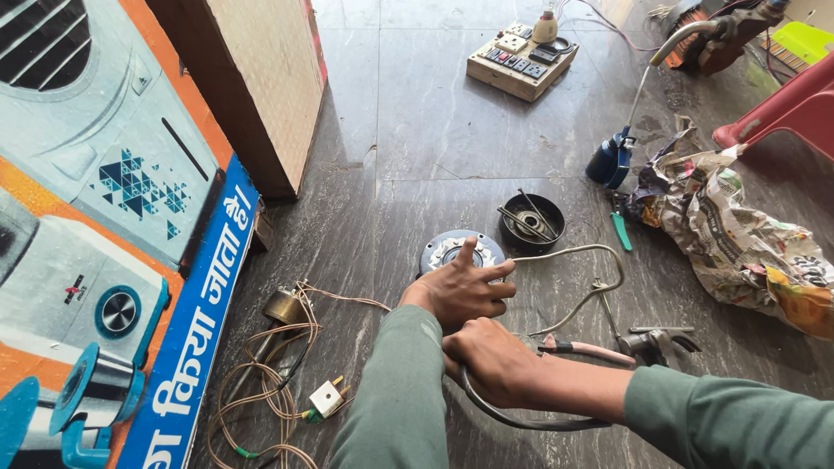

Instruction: The person assembles a small electric motor by hand. They insert the rotor into the stator, align the housing, and secure the components using pliers to tighten wires and parts.

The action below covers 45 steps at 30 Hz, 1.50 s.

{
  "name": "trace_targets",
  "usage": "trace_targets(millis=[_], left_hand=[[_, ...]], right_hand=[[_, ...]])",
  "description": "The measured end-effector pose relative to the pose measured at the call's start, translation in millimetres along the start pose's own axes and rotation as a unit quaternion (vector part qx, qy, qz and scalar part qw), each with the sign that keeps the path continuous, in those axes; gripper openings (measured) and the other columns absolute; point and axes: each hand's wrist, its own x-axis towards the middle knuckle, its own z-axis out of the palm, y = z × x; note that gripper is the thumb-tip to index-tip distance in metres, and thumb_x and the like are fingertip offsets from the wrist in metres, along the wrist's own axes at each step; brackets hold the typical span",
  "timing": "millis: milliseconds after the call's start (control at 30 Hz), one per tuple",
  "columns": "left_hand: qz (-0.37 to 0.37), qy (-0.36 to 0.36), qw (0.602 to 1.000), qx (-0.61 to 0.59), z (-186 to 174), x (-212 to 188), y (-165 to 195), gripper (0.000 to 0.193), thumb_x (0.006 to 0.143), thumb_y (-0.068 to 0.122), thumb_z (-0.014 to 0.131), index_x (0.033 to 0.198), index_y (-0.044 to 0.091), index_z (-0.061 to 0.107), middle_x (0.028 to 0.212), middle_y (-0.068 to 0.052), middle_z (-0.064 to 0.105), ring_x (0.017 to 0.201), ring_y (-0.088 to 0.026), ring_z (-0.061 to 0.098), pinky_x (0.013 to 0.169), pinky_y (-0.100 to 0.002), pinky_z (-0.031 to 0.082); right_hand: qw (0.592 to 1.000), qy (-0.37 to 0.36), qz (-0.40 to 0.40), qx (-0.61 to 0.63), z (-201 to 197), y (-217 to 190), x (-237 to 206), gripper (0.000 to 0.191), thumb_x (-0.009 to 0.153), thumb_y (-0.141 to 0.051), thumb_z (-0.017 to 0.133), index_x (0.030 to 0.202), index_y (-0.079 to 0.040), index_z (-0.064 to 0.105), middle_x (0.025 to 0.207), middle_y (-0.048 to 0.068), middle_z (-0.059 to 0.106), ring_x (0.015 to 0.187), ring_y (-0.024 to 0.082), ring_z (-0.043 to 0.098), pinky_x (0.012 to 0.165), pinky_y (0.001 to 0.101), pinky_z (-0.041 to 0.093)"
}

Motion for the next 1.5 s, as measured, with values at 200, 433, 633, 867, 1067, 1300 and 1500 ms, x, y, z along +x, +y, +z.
trace_targets(millis=[200,433,633,867,1067,1300,1500], left_hand=[[0.005,0.011,1.000,0.007,-5.3,-13.6,-2.5,0.025,0.089,0.038,0.065,0.113,0.042,0.068,0.145,0.017,0.048,0.149,-0.012,0.024,0.108,-0.078,0.018],[0.064,0.049,0.997,-0.007,-10.4,-14.2,-9.1,0.016,0.091,0.038,0.066,0.106,0.041,0.070,0.133,0.016,0.052,0.146,-0.011,0.030,0.107,-0.076,0.025],[0.077,0.031,0.996,0.017,-18.1,-16.8,-15.0,0.015,0.091,0.038,0.065,0.105,0.040,0.070,0.133,0.017,0.052,0.146,-0.011,0.031,0.109,-0.072,0.028],[0.053,-0.024,0.998,0.031,-12.3,-12.2,-20.7,0.027,0.089,0.037,0.064,0.115,0.041,0.067,0.145,0.010,0.046,0.146,-0.015,0.027,0.107,-0.076,0.023],[-0.007,-0.070,0.997,0.009,-4.1,-9.4,-13.5,0.023,0.100,0.033,0.056,0.120,0.037,0.067,0.150,0.008,0.043,0.151,-0.018,0.026,0.114,-0.079,0.018],[-0.107,-0.064,0.992,-0.011,-4.9,-1.6,2.8,0.046,0.097,0.035,0.056,0.141,0.037,0.047,0.161,-0.006,0.026,0.148,-0.033,0.023,0.104,-0.084,0.022],[-0.324,-0.056,0.939,-0.098,-34.0,1.8,15.0,0.099,0.080,0.036,0.078,0.160,0.037,0.020,0.161,-0.019,0.019,0.145,-0.048,0.020,0.098,-0.086,0.024]], right_hand=[[1.000,-0.004,-0.028,0.007,1.8,-9.2,3.6,0.026,0.088,-0.016,0.064,0.066,-0.002,0.067,0.063,0.023,0.063,0.064,0.043,0.064,0.059,0.0506,0.048],[0.995,-0.067,-0.074,-0.013,1.1,-10.2,0.6,0.007,0.071,-0.008,0.064,0.064,-0.008,0.063,0.058,0.015,0.062,0.059,0.036,0.066,0.058,0.0465,0.050],[0.989,-0.086,-0.102,-0.070,2.8,-8.0,4.0,0.015,0.078,-0.011,0.069,0.066,-0.008,0.063,0.058,0.015,0.062,0.058,0.036,0.066,0.056,0.0463,0.051],[0.982,-0.097,-0.132,-0.098,-1.9,0.3,10.9,0.017,0.083,-0.012,0.068,0.068,-0.007,0.063,0.059,0.015,0.062,0.057,0.038,0.064,0.055,0.0484,0.049],[0.978,-0.109,-0.127,-0.127,-3.2,3.0,7.6,0.009,0.076,-0.010,0.066,0.068,-0.008,0.062,0.060,0.016,0.062,0.058,0.038,0.063,0.055,0.0496,0.048],[0.968,-0.101,-0.156,-0.167,-8.1,12.1,-1.4,0.010,0.075,-0.010,0.067,0.066,-0.009,0.064,0.063,0.014,0.065,0.061,0.038,0.065,0.056,0.0499,0.050],[0.965,-0.094,-0.169,-0.178,-11.2,18.1,-8.0,0.013,0.081,-0.012,0.065,0.068,-0.008,0.064,0.065,0.013,0.066,0.062,0.037,0.067,0.058,0.0493,0.053]])
